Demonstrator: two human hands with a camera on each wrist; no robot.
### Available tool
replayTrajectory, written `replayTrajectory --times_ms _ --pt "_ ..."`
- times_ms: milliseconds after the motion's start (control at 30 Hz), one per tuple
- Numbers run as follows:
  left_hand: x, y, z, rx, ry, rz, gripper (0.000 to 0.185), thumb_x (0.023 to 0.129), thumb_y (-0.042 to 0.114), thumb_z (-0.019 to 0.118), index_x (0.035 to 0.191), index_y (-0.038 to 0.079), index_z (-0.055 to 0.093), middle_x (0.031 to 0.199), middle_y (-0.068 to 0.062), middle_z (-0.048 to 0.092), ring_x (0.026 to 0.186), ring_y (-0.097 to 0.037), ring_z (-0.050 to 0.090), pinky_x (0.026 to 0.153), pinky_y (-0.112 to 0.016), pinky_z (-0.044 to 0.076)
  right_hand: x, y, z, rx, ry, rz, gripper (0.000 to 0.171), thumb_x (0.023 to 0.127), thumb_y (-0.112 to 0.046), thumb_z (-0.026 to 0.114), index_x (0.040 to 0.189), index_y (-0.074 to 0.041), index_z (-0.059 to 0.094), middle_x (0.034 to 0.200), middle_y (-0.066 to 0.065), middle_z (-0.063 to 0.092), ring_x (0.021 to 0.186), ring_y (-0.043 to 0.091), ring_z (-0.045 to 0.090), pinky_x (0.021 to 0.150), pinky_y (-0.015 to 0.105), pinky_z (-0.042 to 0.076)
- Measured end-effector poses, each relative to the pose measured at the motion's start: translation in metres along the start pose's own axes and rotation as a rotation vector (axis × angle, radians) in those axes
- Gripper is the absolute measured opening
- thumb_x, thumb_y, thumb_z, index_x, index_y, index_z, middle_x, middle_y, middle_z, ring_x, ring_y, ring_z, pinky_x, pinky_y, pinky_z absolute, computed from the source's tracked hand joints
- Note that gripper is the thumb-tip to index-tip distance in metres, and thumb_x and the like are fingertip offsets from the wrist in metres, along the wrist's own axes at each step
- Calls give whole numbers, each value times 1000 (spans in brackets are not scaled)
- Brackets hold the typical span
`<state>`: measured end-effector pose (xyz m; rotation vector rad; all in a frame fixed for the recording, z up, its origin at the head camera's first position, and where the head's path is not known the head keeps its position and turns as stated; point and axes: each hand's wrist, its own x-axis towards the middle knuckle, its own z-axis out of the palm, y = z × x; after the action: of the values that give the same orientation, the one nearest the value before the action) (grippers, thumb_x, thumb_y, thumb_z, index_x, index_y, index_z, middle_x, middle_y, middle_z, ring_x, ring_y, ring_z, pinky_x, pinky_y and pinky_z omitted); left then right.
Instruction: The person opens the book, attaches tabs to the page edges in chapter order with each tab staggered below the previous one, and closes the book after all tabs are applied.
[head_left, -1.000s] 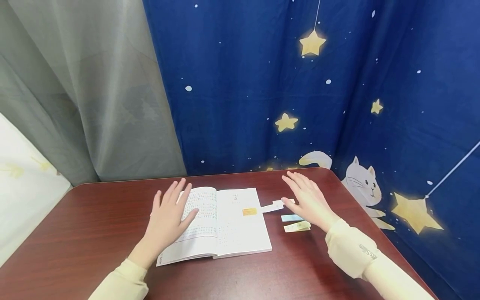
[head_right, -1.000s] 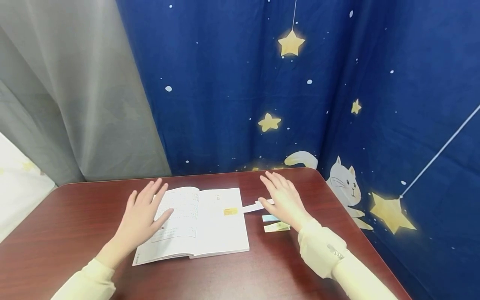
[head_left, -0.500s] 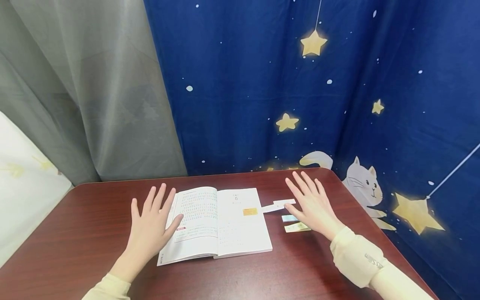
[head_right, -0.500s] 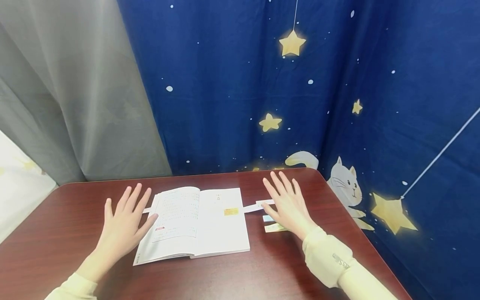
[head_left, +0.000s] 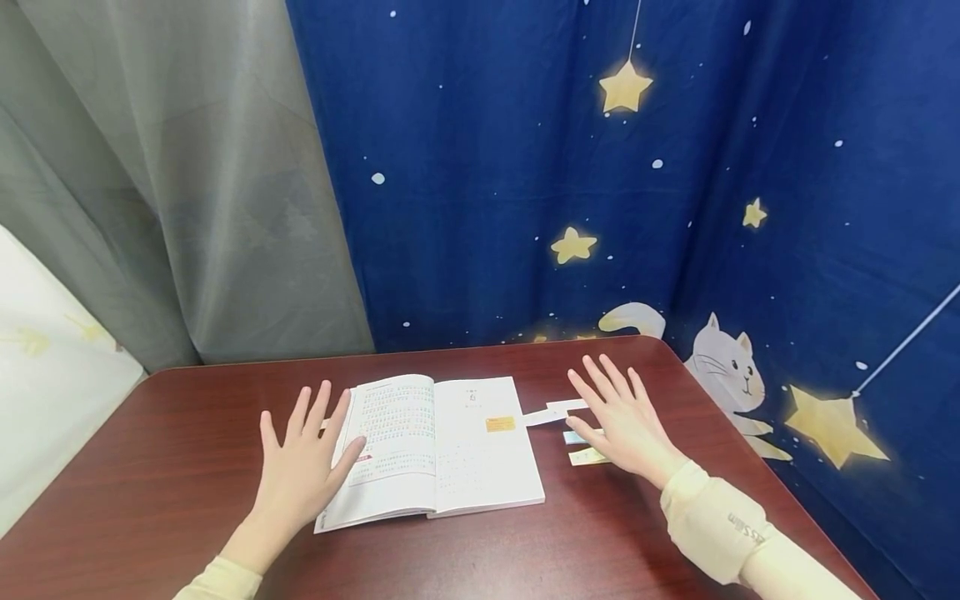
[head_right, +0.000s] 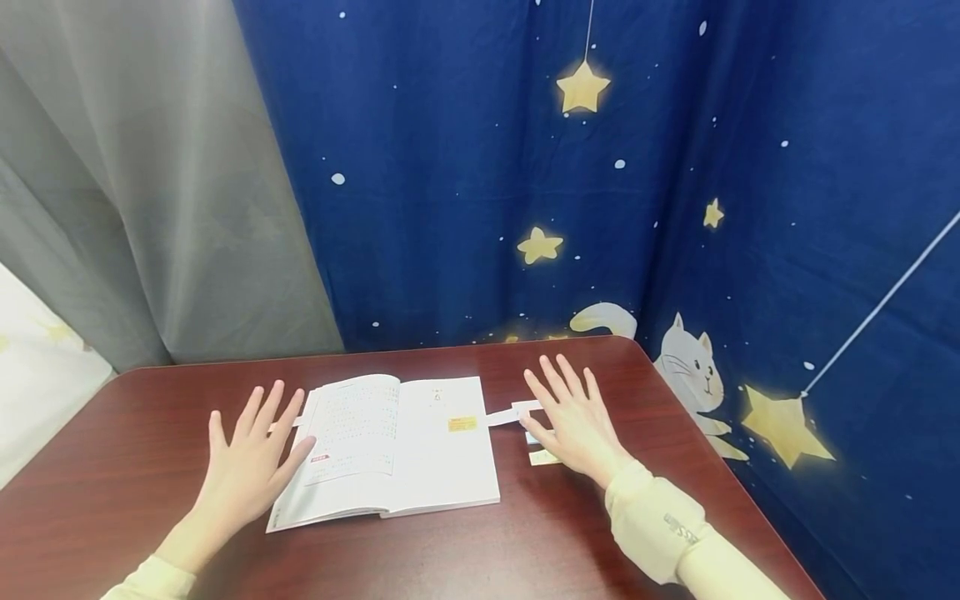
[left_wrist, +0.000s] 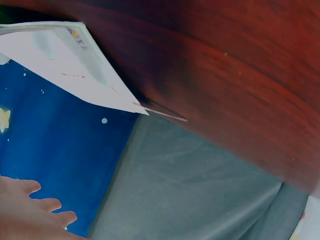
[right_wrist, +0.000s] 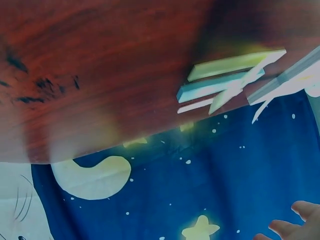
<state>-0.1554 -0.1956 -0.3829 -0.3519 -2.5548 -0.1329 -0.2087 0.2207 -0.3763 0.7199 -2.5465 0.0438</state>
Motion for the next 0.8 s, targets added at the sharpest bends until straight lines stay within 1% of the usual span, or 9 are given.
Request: replayTrajectory --times_ms 133,200,300,433,633,800 --pt "-3 1 5 -3 -9 4 65 84 47 47 135 11 34 140 -16 25 131 -27 7 93 -59 -8 -5 -1 4 5 -38 13 66 83 -53 46 136 -15 35 141 11 24 130 28 10 99 51 4" --pt "-4 2 7 -5 -24 3 64 84 48 46 135 11 34 140 -15 24 131 -27 6 93 -59 -8 -7 -1 5 8 -48 19 66 83 -53 46 136 -15 35 141 11 24 130 28 9 99 52 4" --pt "-7 3 10 -2 -43 2 64 84 49 45 135 11 34 141 -14 22 131 -27 7 93 -59 -8 -9 0 7 11 -54 23 66 83 -54 45 136 -15 35 141 11 25 130 28 10 98 53 6" --pt "-9 4 15 -3 -54 5 63 85 49 44 135 12 35 141 -13 23 129 -29 12 93 -59 -7 -12 1 10 18 -56 26 67 83 -55 45 136 -15 36 141 12 25 130 29 11 98 53 7" --pt "-9 8 17 -25 -56 22 60 84 48 45 131 10 42 137 -16 29 126 -33 20 94 -59 -2 -13 2 14 14 -20 4 64 82 -52 48 133 -14 40 139 12 29 129 29 15 96 55 11" --pt "-10 10 19 -40 -57 28 58 84 46 47 130 10 42 136 -15 32 125 -33 23 94 -59 2 -12 1 14 18 9 -21 60 81 -49 51 129 -12 46 136 12 33 127 30 18 96 54 12"
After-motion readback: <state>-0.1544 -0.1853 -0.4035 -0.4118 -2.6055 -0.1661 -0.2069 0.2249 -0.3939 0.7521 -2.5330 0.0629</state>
